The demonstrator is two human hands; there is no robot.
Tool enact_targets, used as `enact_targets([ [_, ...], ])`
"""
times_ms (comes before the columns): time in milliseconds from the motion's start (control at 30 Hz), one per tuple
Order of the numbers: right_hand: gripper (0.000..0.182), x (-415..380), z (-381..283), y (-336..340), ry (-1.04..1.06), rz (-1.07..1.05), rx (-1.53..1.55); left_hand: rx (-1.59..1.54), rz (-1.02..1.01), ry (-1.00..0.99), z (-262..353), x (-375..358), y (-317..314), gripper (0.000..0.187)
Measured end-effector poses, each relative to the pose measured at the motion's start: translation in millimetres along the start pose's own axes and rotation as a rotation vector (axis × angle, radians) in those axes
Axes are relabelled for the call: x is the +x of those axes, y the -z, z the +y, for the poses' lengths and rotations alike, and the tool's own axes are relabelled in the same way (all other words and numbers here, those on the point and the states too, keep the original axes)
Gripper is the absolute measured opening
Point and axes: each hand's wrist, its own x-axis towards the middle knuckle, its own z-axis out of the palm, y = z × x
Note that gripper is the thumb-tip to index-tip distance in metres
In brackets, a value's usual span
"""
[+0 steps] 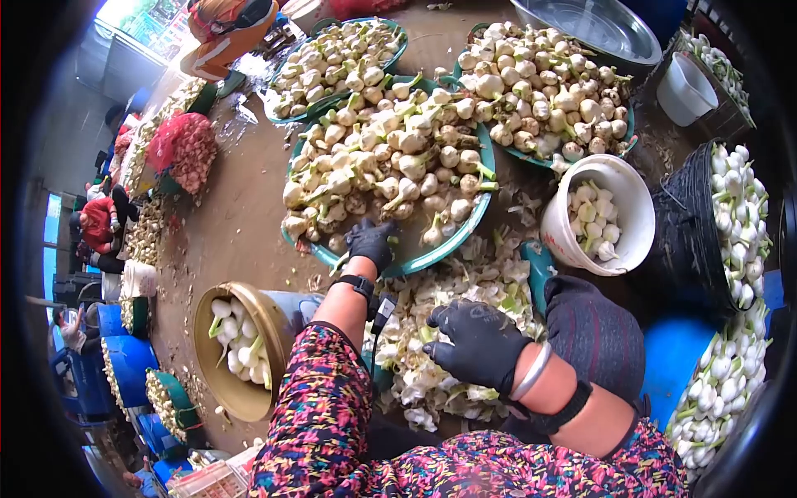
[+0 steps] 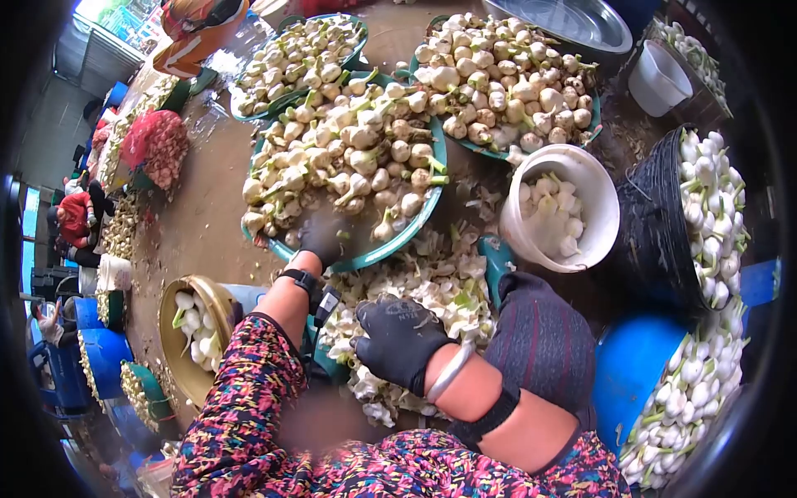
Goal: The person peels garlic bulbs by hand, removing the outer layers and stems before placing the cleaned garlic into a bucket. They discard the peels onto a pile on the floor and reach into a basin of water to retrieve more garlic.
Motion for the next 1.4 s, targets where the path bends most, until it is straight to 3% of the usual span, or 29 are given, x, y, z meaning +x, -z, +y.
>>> enact_targets([
  [67, 0.037, 2.6, 2.3, 5.2, -0.008, 0.010, -0.014, -0.110, -0.018, 0.060, -24.5, 29.1, -52.9, 0.039],
  [100, 0.034, 3.1, 2.8, 6.1, -0.018, 0.066, 0.012, -0.106, -0.023, 0.060, -29.5, 29.3, -48.8, 0.039],
  [167, 0.033, 4.8, 3.3, 3.2, -0.014, 0.181, 0.077, -0.638, 0.001, 0.137, -35.9, 14.6, -21.9, 0.025],
  [200, 0.040, 7.9, 9.1, -1.1, 0.055, 0.256, 0.069, -1.074, 0.151, 0.113, -28.7, -6.7, 5.2, 0.020],
  [267, 0.058, 10.4, 6.9, -2.5, 0.014, 0.296, 0.131, -1.700, -0.083, 0.186, -24.0, -32.3, 49.6, 0.021],
  [367, 0.087, 17.5, 3.8, -9.4, 0.124, 0.393, 0.269, -1.589, -0.133, -0.086, -5.4, -81.1, 101.0, 0.028],
  [400, 0.090, 21.1, 3.4, -14.7, 0.186, 0.433, 0.305, -0.834, 0.303, -0.635, -3.0, -99.5, 115.3, 0.028],
  [467, 0.089, 27.1, 1.8, -22.4, 0.248, 0.436, 0.446, -1.016, 0.205, -0.497, 14.3, -136.0, 142.5, 0.028],
  [500, 0.084, 21.9, -1.7, -20.2, 0.300, 0.407, 0.444, -0.932, 0.403, -0.598, 16.2, -146.2, 142.7, 0.027],
  [533, 0.084, 18.6, -5.4, -21.5, 0.307, 0.402, 0.445, -0.928, 0.408, -0.592, 19.8, -157.1, 144.7, 0.027],
  [600, 0.078, 13.7, -11.4, -24.5, 0.361, 0.329, 0.751, -1.730, 0.146, -0.134, 28.5, -175.8, 149.2, 0.026],
  [633, 0.075, 16.0, -10.0, -27.4, 0.416, 0.396, 0.618, -1.545, 0.298, -0.159, 31.2, -179.7, 148.4, 0.024],
  [667, 0.075, 15.1, -8.9, -30.1, 0.417, 0.391, 0.618, -1.545, 0.301, -0.154, 31.3, -183.7, 148.6, 0.024],
  [767, 0.068, 13.0, -9.7, -28.8, 0.196, 0.119, 1.295, -1.406, 0.333, -0.177, 33.8, -191.5, 151.0, 0.022],
  [867, 0.069, 12.8, -5.9, -23.9, 0.166, 0.129, 1.395, -2.147, 0.051, 0.012, 39.2, -197.4, 153.4, 0.019],
  [900, 0.068, 13.9, -3.8, -24.6, 0.211, 0.137, 1.401, -1.486, 0.224, -0.126, 38.2, -198.7, 155.1, 0.026],
  [933, 0.068, 14.1, -3.9, -24.0, 0.208, 0.138, 1.399, -1.489, 0.223, -0.126, 38.4, -197.1, 154.1, 0.026],
  [1000, 0.062, 13.0, -5.9, -22.7, 0.206, 0.170, 1.330, -1.899, 0.149, -0.132, 38.3, -194.4, 151.4, 0.022],
  [1067, 0.062, 10.6, -8.6, -19.6, 0.164, 0.172, 1.312, -1.848, 0.197, -0.172, 39.4, -192.6, 150.3, 0.015],
  [1133, 0.063, 11.6, -8.8, -20.7, 0.127, 0.168, 1.291, -1.075, 0.414, -0.325, 36.1, -190.4, 148.6, 0.020],
  [1233, 0.062, 11.6, -8.0, -27.1, 0.244, 0.185, 1.226, -1.278, 0.320, -0.266, 35.2, -190.2, 138.4, 0.018],
  [1267, 0.062, 11.7, -7.3, -28.2, 0.249, 0.179, 1.223, -1.855, 0.129, 0.019, 44.8, -192.2, 147.5, 0.018],
  [1400, 0.057, 13.6, -3.5, -31.8, 0.167, 0.214, 1.201, -1.876, 0.105, 0.020, 38.8, -191.6, 136.7, 0.022],
])
